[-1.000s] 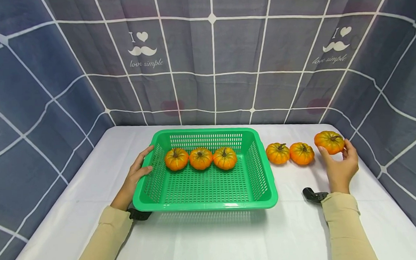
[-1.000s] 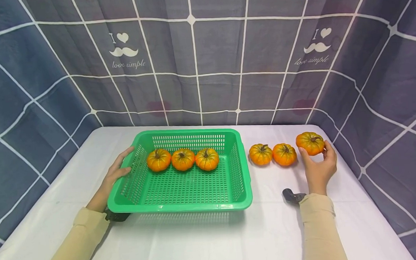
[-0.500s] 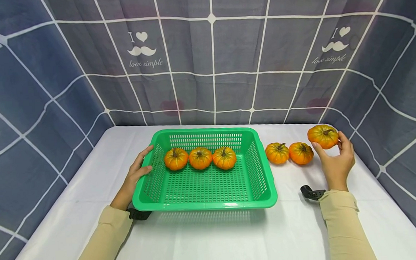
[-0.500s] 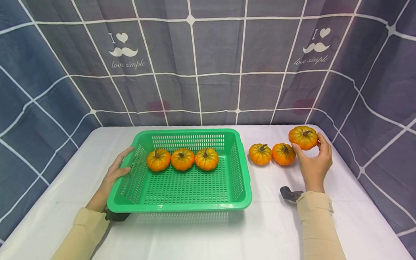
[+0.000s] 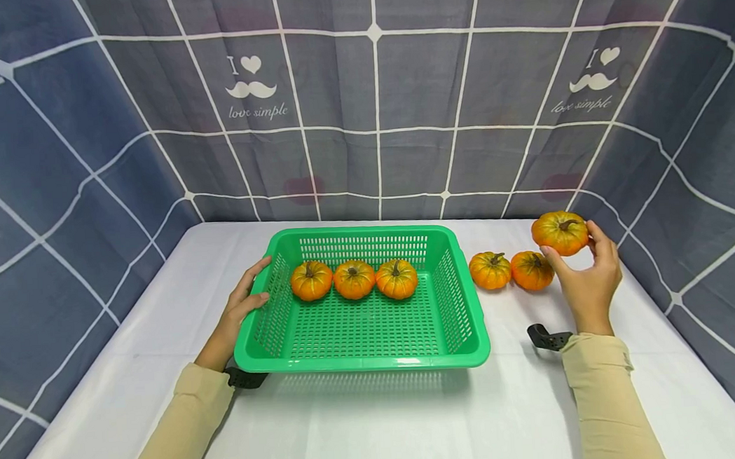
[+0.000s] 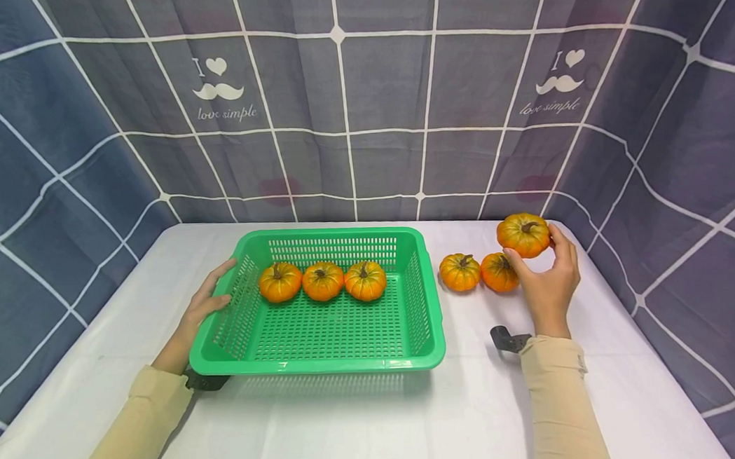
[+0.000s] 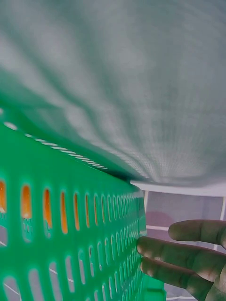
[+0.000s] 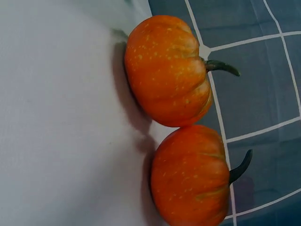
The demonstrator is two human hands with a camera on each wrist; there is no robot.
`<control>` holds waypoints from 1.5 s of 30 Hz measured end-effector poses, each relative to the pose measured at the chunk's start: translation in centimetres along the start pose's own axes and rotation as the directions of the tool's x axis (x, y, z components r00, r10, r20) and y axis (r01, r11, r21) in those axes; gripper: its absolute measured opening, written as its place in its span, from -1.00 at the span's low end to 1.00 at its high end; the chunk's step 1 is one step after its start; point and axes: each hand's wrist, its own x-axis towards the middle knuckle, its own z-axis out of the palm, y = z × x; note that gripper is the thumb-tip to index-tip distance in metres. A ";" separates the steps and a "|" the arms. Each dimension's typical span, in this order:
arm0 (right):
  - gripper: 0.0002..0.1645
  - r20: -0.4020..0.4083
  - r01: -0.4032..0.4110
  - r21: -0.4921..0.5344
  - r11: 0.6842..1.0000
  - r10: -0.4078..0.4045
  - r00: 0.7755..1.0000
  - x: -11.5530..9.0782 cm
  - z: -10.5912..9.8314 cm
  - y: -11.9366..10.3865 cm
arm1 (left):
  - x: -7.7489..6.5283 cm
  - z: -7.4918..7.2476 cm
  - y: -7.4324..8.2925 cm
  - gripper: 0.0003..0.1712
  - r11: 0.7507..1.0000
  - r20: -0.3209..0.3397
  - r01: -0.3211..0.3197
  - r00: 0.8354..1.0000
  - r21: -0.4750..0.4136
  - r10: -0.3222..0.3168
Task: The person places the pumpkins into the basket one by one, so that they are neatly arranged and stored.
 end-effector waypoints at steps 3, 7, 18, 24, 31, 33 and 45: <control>-0.06 0.017 0.033 0.007 0.999 -0.034 0.999 0.0 0.1 -0.4 | 0.0 0.0 0.0 -0.21 1.000 -0.001 -0.001 1.000 0.001 0.001; -0.05 0.035 0.065 0.015 0.998 -0.066 0.997 0.1 0.1 -1.1 | 0.0 0.0 0.0 -0.21 1.000 -0.002 0.002 1.000 0.001 -0.002; -0.05 0.095 0.158 0.030 0.987 -0.161 0.982 0.0 0.3 -3.1 | 0.0 0.0 0.2 -0.21 1.000 -0.005 0.012 1.000 0.011 -0.011; -0.03 0.117 0.207 0.043 0.977 -0.211 0.970 0.0 0.3 -4.0 | -0.1 0.0 0.2 -0.21 1.000 -0.005 0.010 1.000 0.015 -0.010; 0.01 0.134 0.258 0.098 0.961 -0.270 0.954 -0.1 0.3 -4.9 | 0.0 0.0 0.2 -0.20 1.000 -0.005 0.017 1.000 -0.003 -0.017; 0.02 0.141 0.264 0.114 0.958 -0.278 0.950 -0.1 0.3 -5.2 | 0.0 0.0 0.2 -0.20 1.000 -0.006 0.015 1.000 -0.002 -0.015; 0.05 0.242 0.285 0.127 0.950 -0.308 0.920 -0.5 0.4 -6.8 | 0.0 0.0 0.0 -0.20 1.000 -0.011 0.008 1.000 0.014 -0.008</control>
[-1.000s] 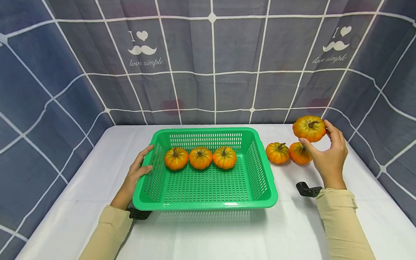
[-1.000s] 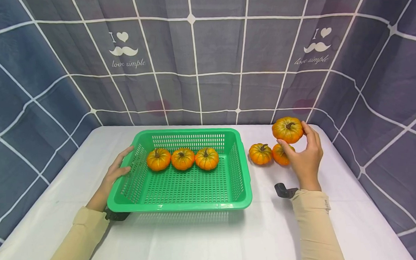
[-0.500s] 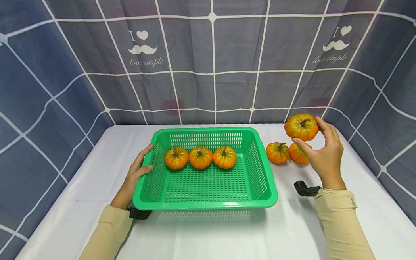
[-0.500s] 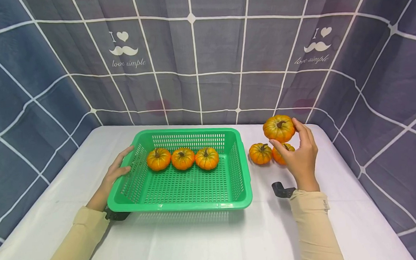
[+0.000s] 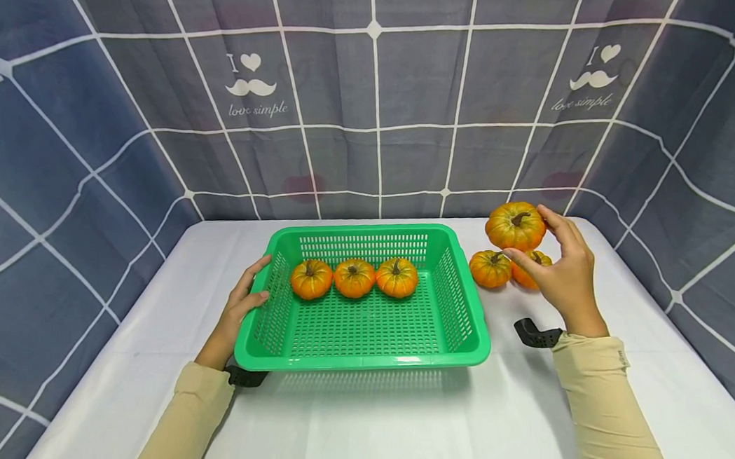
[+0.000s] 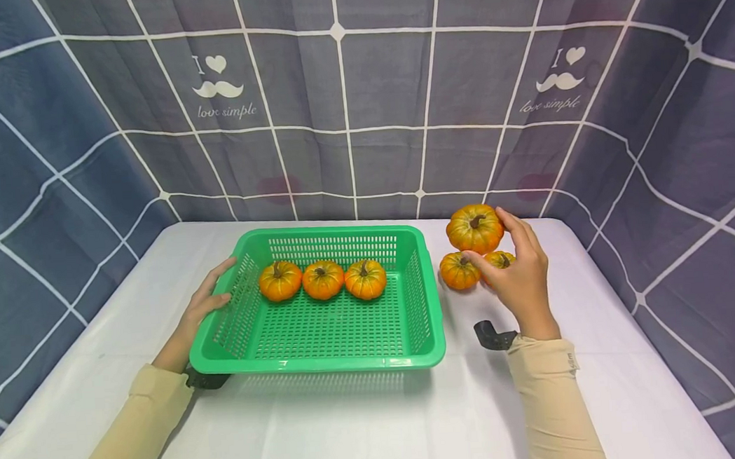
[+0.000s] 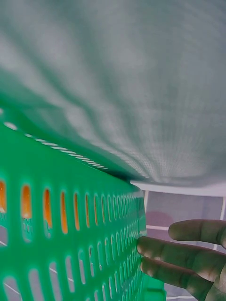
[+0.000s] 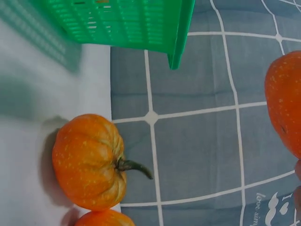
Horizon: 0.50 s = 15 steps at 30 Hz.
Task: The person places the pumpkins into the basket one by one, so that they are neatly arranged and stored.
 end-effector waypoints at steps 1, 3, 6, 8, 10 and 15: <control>0.05 0.011 0.000 -0.003 1.000 0.000 1.000 0.0 0.0 -0.1 | 0.0 0.0 0.0 -0.20 1.000 -0.003 -0.002 1.000 0.011 0.002; 0.05 0.033 0.003 -0.007 1.000 -0.003 0.999 0.0 0.1 -0.3 | 0.0 -0.1 0.0 -0.20 0.999 -0.009 -0.003 1.000 0.039 0.003; 0.06 0.064 0.014 -0.012 1.000 -0.013 0.998 0.0 0.1 -0.7 | 0.0 -0.1 0.0 -0.20 0.996 -0.022 -0.003 1.000 0.089 0.005; 0.07 0.085 0.023 -0.007 1.000 -0.022 0.996 0.0 0.1 -0.9 | 0.1 -0.1 0.0 -0.20 0.995 -0.027 0.002 1.000 0.101 0.001; 0.08 0.103 0.031 -0.003 1.000 -0.030 0.994 0.0 0.2 -1.1 | 0.1 0.0 0.1 -0.20 0.995 -0.029 0.004 1.000 0.102 -0.001; 0.07 0.153 0.037 0.010 0.999 -0.038 0.987 0.1 0.2 -1.7 | 0.2 0.2 0.2 -0.20 0.996 -0.031 -0.003 1.000 0.094 0.006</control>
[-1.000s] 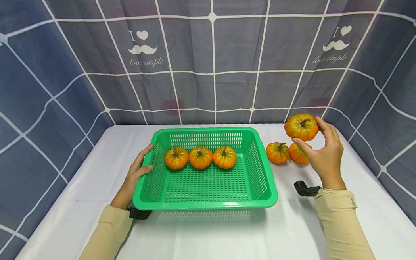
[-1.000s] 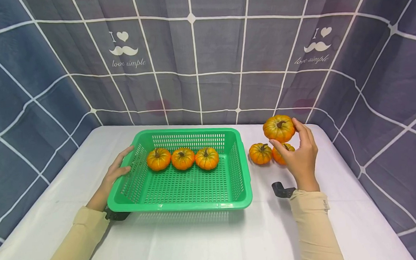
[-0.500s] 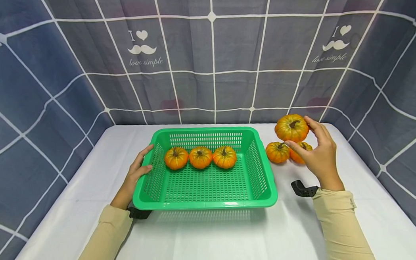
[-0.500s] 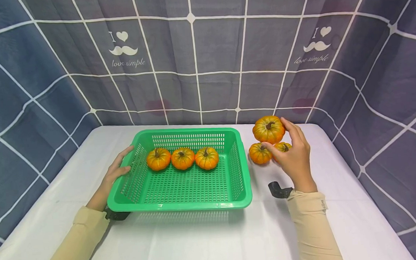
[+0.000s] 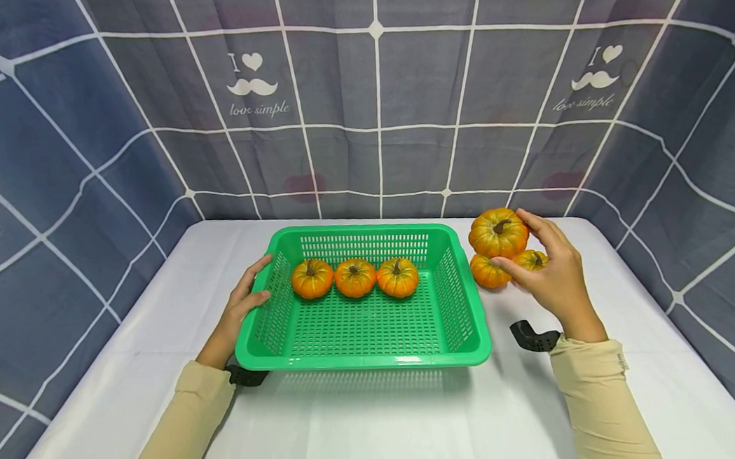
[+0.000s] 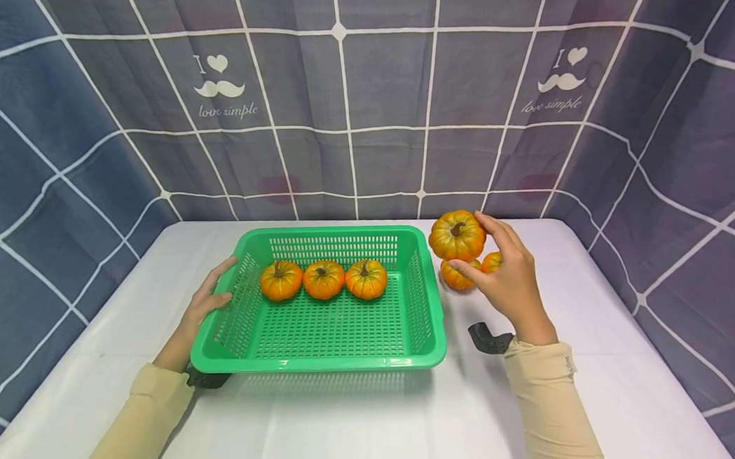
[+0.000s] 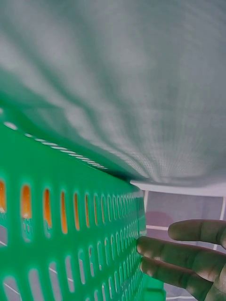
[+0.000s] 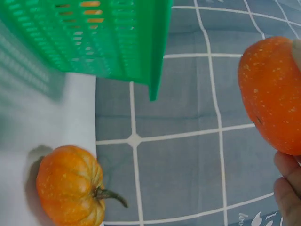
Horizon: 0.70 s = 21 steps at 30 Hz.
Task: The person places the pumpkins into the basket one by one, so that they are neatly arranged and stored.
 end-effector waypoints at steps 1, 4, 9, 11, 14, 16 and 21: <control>0.06 0.014 -0.004 0.005 1.000 0.004 1.000 0.0 0.0 -0.2 | 0.0 0.0 0.0 -0.20 1.000 0.000 -0.003 1.000 -0.003 0.003; 0.04 0.065 -0.017 0.032 0.999 0.015 0.998 0.0 -0.2 -0.8 | -0.1 0.0 0.0 -0.20 0.999 0.007 -0.005 1.000 -0.041 0.005; 0.02 0.142 -0.013 0.079 0.997 0.002 0.990 0.0 -0.4 -2.1 | -0.2 0.1 0.0 -0.20 0.998 0.006 -0.005 1.000 -0.055 0.005; 0.02 0.166 -0.013 0.089 0.996 -0.002 0.986 0.1 -0.5 -2.5 | -0.2 0.1 0.0 -0.20 0.998 0.009 0.002 1.000 -0.068 -0.001; 0.02 0.203 -0.020 0.100 0.995 -0.001 0.979 0.0 -0.7 -3.1 | -0.3 0.0 0.1 -0.20 0.994 0.021 0.011 1.000 -0.104 -0.009; 0.02 0.230 -0.010 0.097 0.995 -0.013 0.973 0.0 -0.7 -3.5 | -0.3 0.0 0.1 -0.20 0.991 0.030 0.017 0.999 -0.130 -0.013; 0.02 0.296 0.060 0.087 0.994 -0.084 0.951 0.3 -0.7 -4.2 | -0.3 0.0 0.1 -0.20 0.992 0.029 0.020 0.999 -0.124 -0.017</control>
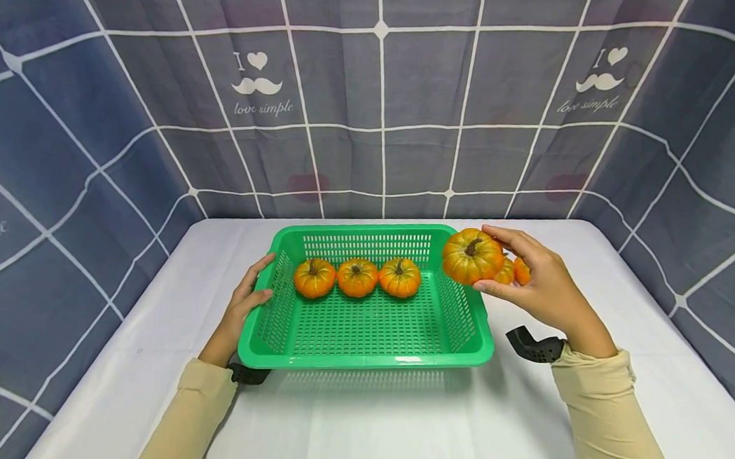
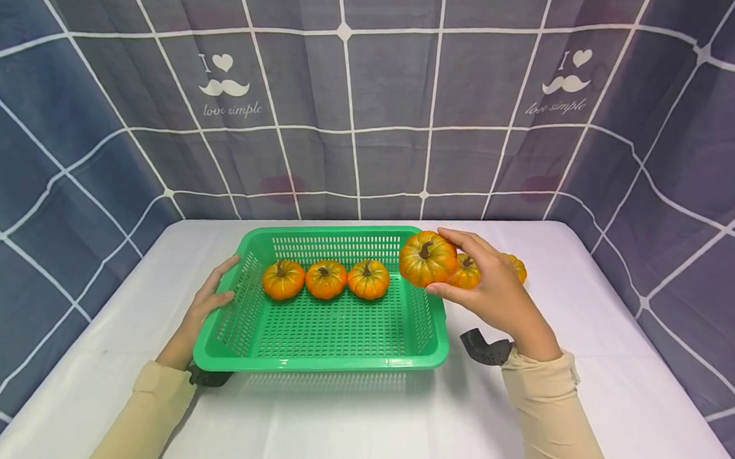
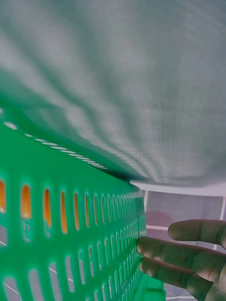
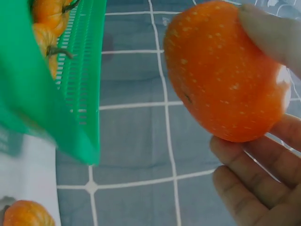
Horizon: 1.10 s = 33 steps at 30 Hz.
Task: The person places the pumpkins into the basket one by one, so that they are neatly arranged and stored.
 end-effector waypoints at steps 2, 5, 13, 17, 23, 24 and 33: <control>0.01 0.034 0.009 -0.007 1.000 -0.009 0.999 0.2 0.0 -0.3 | 0.0 0.0 0.0 -0.20 1.000 -0.003 0.004 1.000 0.006 -0.004; -0.02 0.080 0.008 -0.014 1.000 -0.007 0.997 0.6 0.1 -0.7 | 0.0 0.0 0.1 -0.20 1.000 -0.005 0.009 1.000 0.008 -0.009; -0.08 0.187 0.045 0.000 0.999 -0.044 0.981 1.7 0.7 -1.9 | 0.0 0.0 -0.1 -0.20 1.000 0.010 -0.006 1.000 -0.025 0.006; -0.12 0.249 0.055 0.027 0.998 -0.060 0.967 2.3 1.4 -2.2 | 0.0 0.0 -0.2 -0.21 0.999 0.011 -0.010 1.000 -0.031 0.010; -0.13 0.312 0.072 0.072 0.995 -0.091 0.946 3.2 2.3 -2.5 | -0.1 0.0 0.0 -0.21 1.000 0.009 -0.009 1.000 -0.013 0.009; -0.13 0.319 0.072 0.081 0.994 -0.095 0.943 3.4 2.4 -2.5 | -0.1 0.0 0.0 -0.20 1.000 0.009 -0.009 1.000 -0.014 0.009; -0.13 0.410 0.042 0.149 0.988 -0.100 0.906 4.8 3.7 -2.8 | 0.0 0.1 0.0 -0.20 1.000 0.001 0.000 1.000 -0.020 0.000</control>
